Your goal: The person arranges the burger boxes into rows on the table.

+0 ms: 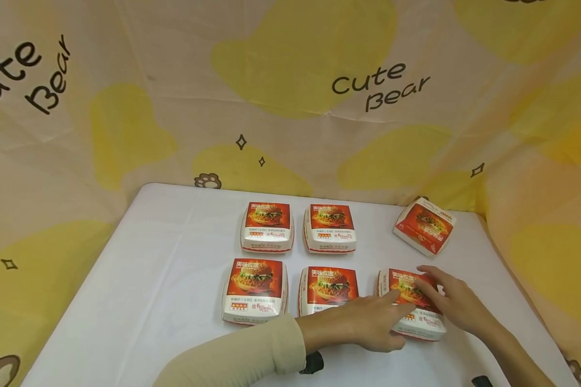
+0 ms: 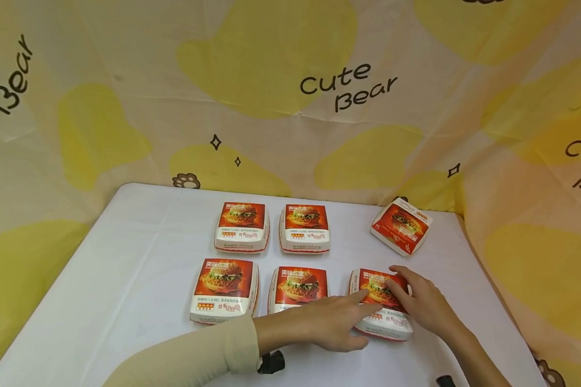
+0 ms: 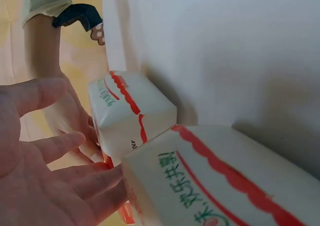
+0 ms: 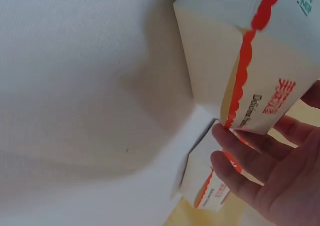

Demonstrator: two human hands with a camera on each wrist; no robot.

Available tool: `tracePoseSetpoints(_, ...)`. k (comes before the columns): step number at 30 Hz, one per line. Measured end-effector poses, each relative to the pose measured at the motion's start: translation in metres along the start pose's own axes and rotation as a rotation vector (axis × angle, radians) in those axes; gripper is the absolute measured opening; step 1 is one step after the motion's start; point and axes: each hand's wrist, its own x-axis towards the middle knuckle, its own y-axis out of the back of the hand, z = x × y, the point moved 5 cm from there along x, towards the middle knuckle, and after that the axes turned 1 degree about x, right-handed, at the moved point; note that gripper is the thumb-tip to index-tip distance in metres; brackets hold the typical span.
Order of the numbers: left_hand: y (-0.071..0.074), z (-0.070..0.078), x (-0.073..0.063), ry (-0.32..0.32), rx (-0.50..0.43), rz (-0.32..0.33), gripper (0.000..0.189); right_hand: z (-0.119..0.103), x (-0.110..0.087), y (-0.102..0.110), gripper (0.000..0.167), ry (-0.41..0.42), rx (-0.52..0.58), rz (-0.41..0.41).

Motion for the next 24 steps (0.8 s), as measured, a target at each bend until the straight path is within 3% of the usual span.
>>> tracePoseSetpoints(8,-0.0016,0.0015,0.0,-0.035,0.002,0.017,0.064,-0.0023,0.0012,-0.0018,0.048,0.01,0.011,-0.01)
tracePoseSetpoints(24,-0.0019,0.0013,-0.0001,-0.019,-0.004,0.009,0.063,-0.0037,0.001,-0.0038,0.047,0.015,0.015,-0.008)
